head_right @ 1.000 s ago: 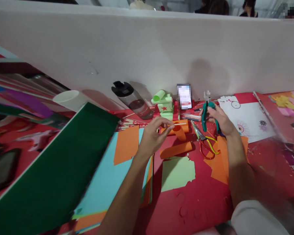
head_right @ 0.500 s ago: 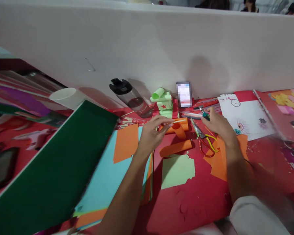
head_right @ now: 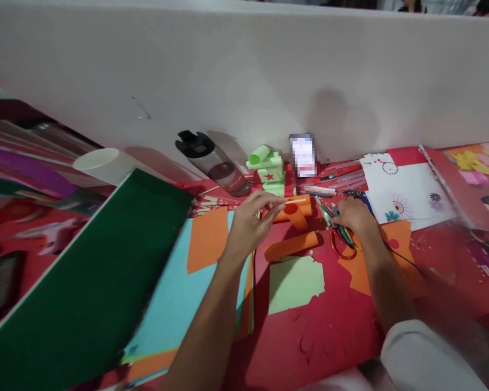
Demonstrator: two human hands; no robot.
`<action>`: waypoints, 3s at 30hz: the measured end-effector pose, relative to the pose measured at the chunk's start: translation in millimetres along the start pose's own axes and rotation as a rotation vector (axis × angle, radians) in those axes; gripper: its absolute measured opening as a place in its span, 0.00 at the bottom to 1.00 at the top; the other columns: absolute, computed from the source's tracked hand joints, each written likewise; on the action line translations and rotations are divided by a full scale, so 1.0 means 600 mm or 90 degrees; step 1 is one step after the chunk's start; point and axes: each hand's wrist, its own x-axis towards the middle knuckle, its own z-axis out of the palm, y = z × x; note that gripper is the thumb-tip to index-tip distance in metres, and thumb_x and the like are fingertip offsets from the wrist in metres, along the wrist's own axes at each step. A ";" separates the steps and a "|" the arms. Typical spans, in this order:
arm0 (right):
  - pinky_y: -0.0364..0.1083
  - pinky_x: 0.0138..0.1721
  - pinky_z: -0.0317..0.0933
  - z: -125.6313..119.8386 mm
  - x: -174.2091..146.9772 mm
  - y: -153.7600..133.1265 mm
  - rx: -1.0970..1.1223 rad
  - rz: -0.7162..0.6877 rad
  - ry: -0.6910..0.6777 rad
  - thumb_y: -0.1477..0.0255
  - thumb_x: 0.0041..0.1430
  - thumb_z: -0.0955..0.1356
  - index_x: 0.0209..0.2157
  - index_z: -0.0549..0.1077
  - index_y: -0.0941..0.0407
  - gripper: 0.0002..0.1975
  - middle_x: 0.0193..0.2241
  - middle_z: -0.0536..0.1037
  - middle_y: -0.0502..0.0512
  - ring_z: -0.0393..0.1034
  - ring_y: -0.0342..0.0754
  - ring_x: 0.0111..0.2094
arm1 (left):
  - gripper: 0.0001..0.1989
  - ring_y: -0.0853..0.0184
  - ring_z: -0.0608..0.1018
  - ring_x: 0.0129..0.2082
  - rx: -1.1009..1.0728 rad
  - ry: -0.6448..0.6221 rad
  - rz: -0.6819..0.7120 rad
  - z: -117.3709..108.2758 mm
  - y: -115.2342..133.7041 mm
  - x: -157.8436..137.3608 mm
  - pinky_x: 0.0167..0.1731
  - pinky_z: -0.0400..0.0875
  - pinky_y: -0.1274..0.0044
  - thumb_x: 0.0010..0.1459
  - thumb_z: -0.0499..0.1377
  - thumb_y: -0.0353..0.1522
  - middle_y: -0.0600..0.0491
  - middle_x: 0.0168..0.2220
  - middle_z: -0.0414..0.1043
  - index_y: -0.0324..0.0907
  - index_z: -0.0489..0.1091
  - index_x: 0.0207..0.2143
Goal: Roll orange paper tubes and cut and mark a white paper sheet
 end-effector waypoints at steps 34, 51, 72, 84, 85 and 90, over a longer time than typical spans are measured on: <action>0.44 0.47 0.64 0.000 0.023 -0.036 0.167 -0.147 0.147 0.82 0.65 0.65 0.50 0.84 0.52 0.21 0.47 0.87 0.55 0.80 0.52 0.47 | 0.07 0.66 0.78 0.36 0.007 -0.010 -0.001 -0.003 0.001 0.002 0.40 0.76 0.73 0.70 0.61 0.32 0.50 0.39 0.77 0.46 0.81 0.43; 0.52 0.47 0.69 0.040 0.034 -0.061 -0.046 -0.039 0.066 0.75 0.69 0.66 0.55 0.75 0.53 0.15 0.52 0.83 0.65 0.79 0.63 0.54 | 0.06 0.67 0.77 0.35 0.001 -0.001 0.014 -0.002 -0.003 0.001 0.40 0.75 0.75 0.68 0.63 0.29 0.51 0.39 0.77 0.45 0.80 0.43; 0.52 0.50 0.69 0.060 0.031 -0.088 -0.018 -0.044 0.052 0.68 0.72 0.66 0.60 0.70 0.60 0.19 0.54 0.81 0.67 0.77 0.63 0.55 | 0.06 0.66 0.77 0.35 0.009 -0.002 0.034 0.002 -0.011 0.000 0.39 0.74 0.75 0.67 0.64 0.29 0.51 0.38 0.76 0.45 0.81 0.44; 0.51 0.50 0.67 0.060 0.038 -0.086 -0.018 -0.036 0.038 0.69 0.72 0.66 0.59 0.71 0.60 0.18 0.55 0.81 0.69 0.77 0.62 0.55 | 0.06 0.68 0.77 0.34 0.012 0.001 0.043 -0.002 -0.005 0.002 0.39 0.74 0.76 0.67 0.64 0.28 0.52 0.38 0.76 0.45 0.80 0.43; 0.51 0.50 0.67 0.060 0.038 -0.084 -0.015 -0.035 0.043 0.69 0.72 0.66 0.61 0.69 0.60 0.20 0.55 0.80 0.69 0.77 0.63 0.55 | 0.06 0.68 0.77 0.34 0.011 0.002 0.042 -0.002 -0.005 0.002 0.39 0.74 0.76 0.67 0.64 0.28 0.52 0.38 0.76 0.45 0.80 0.43; 0.53 0.52 0.68 0.064 0.040 -0.070 0.000 -0.058 0.070 0.66 0.72 0.66 0.68 0.62 0.59 0.27 0.57 0.78 0.69 0.75 0.63 0.56 | 0.06 0.67 0.77 0.34 0.008 0.001 0.034 -0.001 -0.006 0.002 0.39 0.74 0.75 0.67 0.64 0.28 0.52 0.37 0.76 0.45 0.80 0.43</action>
